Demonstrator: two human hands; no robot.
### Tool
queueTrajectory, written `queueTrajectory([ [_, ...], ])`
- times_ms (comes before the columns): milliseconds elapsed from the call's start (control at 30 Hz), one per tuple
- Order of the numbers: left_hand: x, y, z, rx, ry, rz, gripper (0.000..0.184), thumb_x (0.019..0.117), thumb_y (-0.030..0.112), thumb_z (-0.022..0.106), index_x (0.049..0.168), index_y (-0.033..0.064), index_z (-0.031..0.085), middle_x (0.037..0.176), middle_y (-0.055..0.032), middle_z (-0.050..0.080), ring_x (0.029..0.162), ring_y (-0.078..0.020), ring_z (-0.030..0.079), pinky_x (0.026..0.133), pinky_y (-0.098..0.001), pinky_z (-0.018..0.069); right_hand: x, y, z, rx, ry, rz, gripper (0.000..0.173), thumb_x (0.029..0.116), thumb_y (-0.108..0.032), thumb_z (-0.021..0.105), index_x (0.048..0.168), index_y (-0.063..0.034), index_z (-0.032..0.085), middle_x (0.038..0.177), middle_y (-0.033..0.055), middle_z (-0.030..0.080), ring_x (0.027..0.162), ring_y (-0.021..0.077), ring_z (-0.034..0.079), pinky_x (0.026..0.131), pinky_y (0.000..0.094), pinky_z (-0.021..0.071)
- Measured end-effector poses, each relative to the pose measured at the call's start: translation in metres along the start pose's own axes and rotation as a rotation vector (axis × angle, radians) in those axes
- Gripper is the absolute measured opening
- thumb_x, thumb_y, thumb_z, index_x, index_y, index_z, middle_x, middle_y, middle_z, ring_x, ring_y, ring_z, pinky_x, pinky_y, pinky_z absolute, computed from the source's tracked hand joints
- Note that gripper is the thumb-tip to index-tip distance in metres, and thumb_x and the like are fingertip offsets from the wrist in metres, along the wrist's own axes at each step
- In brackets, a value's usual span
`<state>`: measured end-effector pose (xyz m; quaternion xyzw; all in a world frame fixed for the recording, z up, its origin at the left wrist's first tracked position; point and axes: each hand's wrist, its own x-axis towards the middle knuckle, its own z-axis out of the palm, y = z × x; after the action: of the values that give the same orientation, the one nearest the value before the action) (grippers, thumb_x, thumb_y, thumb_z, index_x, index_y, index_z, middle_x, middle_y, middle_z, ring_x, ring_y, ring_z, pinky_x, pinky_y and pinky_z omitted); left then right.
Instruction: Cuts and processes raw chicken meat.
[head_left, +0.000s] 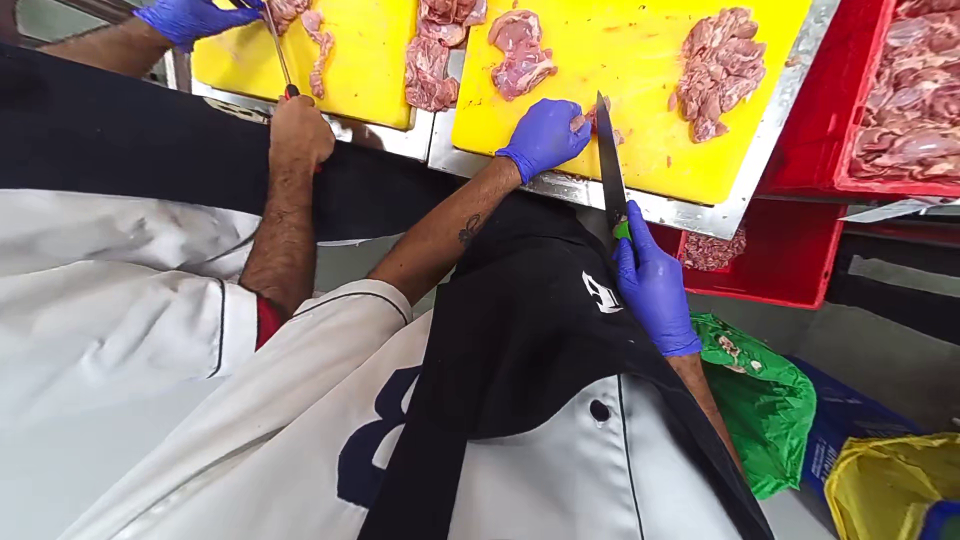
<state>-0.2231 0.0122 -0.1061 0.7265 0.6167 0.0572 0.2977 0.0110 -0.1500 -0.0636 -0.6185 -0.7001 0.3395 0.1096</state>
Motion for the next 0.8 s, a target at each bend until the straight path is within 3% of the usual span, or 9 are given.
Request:
queueTrajectory([
  [167,-0.002,0.0,0.001,-0.032,-0.002,-0.025,0.032,0.099,0.033,0.054,0.091,0.0063,0.069,0.085,-0.0113,0.07,0.085,-0.0282,0.07,0.074,-0.0499,0.0552,0.008,-0.008,0.005,-0.124,-0.031,0.02,0.052,0.1079,-0.023,0.039,0.16,-0.0173,0.039,0.098,0.0184,0.074,0.082,0.0344,0.071,0.075,0.0527,0.0556],
  [300,0.0,0.004,0.0,-0.011,-0.025,-0.048,0.03,0.0982,0.033,0.055,0.091,0.0081,0.07,0.086,-0.0106,0.071,0.087,-0.0282,0.07,0.074,-0.0513,0.0549,0.05,-0.026,0.005,-0.209,-0.054,0.041,0.054,0.1091,-0.024,0.038,0.163,-0.0261,0.031,0.086,0.0172,0.069,0.078,0.0388,0.069,0.067,0.058,0.0545],
  [433,0.002,-0.002,-0.002,-0.014,0.002,-0.046,0.03,0.0973,0.032,0.055,0.087,0.0066,0.067,0.084,-0.0115,0.069,0.085,-0.029,0.069,0.073,-0.0516,0.0533,0.081,-0.036,0.009,-0.181,-0.053,0.025,0.056,0.1088,-0.02,0.038,0.164,-0.0238,0.027,0.085,0.0189,0.068,0.075,0.0406,0.069,0.061,0.0589,0.0532],
  [533,0.011,-0.017,-0.015,-0.018,0.038,-0.097,0.029,0.0966,0.031,0.057,0.096,0.0057,0.072,0.094,-0.0131,0.072,0.094,-0.0292,0.07,0.084,-0.0524,0.0548,0.055,-0.019,0.005,-0.16,-0.073,0.015,0.054,0.1095,-0.025,0.037,0.163,-0.0259,0.03,0.088,0.0175,0.07,0.079,0.0388,0.07,0.067,0.0588,0.055],
  [667,0.025,-0.029,-0.029,-0.101,0.079,-0.116,0.028,0.0979,0.028,0.055,0.093,0.0042,0.07,0.089,-0.0132,0.069,0.089,-0.0274,0.068,0.08,-0.05,0.0527,-0.002,0.003,-0.015,-0.19,-0.178,0.058,0.053,0.1092,-0.027,0.035,0.162,-0.0241,0.034,0.095,0.0182,0.072,0.082,0.0377,0.07,0.072,0.0575,0.0549],
  [733,0.03,-0.031,-0.037,-0.121,0.088,-0.037,0.031,0.1002,0.032,0.056,0.094,0.0041,0.07,0.087,-0.0125,0.068,0.086,-0.0259,0.067,0.079,-0.0476,0.0526,-0.018,0.003,-0.027,-0.194,-0.207,0.075,0.053,0.1095,-0.027,0.035,0.162,-0.0231,0.034,0.094,0.0191,0.072,0.08,0.0384,0.07,0.07,0.0583,0.0543],
  [800,0.028,-0.025,-0.038,-0.08,-0.002,0.12,0.038,0.0987,0.041,0.062,0.104,0.0045,0.073,0.094,-0.0139,0.072,0.092,-0.0275,0.069,0.086,-0.0498,0.0546,-0.023,0.004,-0.033,-0.192,-0.206,0.088,0.053,0.1094,-0.028,0.034,0.162,-0.0246,0.034,0.094,0.018,0.072,0.079,0.0372,0.07,0.07,0.0577,0.0542],
])
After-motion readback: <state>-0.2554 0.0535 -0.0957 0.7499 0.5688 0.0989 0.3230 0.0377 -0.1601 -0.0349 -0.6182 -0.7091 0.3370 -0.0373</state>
